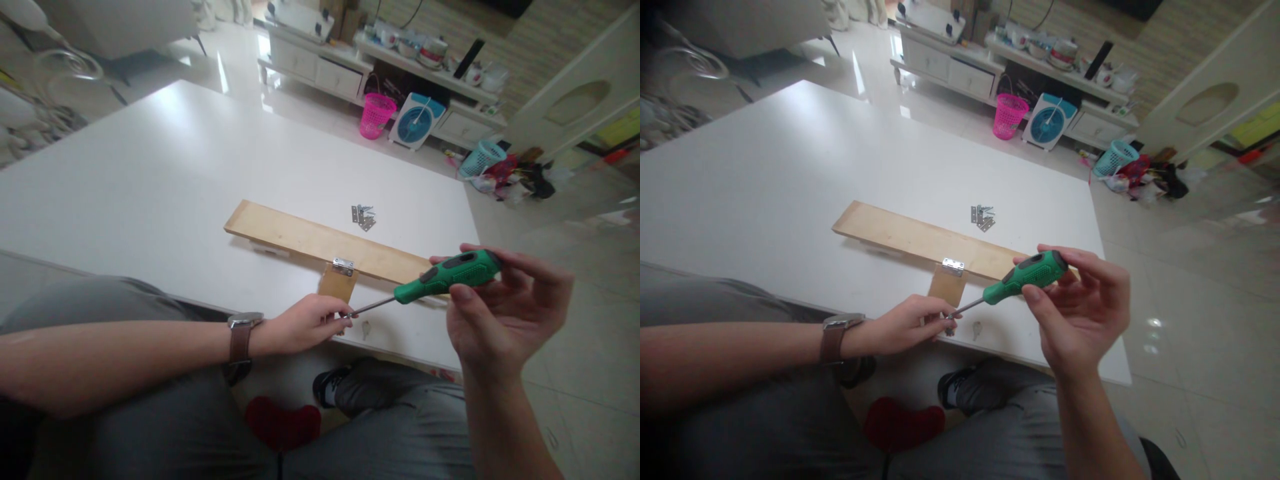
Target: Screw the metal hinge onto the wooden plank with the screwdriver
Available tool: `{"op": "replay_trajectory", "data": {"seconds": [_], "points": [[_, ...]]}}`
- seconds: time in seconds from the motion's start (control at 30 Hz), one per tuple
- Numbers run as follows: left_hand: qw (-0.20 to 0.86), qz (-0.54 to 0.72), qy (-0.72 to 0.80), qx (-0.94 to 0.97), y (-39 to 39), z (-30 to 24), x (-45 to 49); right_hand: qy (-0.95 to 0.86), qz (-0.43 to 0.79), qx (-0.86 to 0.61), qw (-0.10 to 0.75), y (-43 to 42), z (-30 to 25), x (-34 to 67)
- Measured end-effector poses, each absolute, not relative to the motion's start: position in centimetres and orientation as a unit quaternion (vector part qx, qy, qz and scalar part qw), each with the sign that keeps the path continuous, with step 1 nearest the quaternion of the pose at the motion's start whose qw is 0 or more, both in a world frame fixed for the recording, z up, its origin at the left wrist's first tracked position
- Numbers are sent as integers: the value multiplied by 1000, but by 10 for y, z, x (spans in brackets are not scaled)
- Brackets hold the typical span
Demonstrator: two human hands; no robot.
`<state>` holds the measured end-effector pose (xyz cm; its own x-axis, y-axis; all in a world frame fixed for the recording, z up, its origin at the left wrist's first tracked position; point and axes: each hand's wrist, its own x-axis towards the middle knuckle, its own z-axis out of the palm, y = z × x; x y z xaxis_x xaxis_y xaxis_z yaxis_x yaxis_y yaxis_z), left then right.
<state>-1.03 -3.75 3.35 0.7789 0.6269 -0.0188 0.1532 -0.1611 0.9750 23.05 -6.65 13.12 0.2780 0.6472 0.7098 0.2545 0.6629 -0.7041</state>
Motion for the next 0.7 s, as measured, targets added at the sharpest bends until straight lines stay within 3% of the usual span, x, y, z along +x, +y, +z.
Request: {"op": "replay_trajectory", "data": {"seconds": [0.17,0.43,0.7], "points": [[582,207,279,735,-37,38,-16,-555,104,-402,721,-58,136,224],[486,427,428,631,-21,31,-17,-554,-37,-358,750,-46,143,210],[571,359,487,554,-18,4,-11,-623,-66,-338,702,-43,141,200]]}}
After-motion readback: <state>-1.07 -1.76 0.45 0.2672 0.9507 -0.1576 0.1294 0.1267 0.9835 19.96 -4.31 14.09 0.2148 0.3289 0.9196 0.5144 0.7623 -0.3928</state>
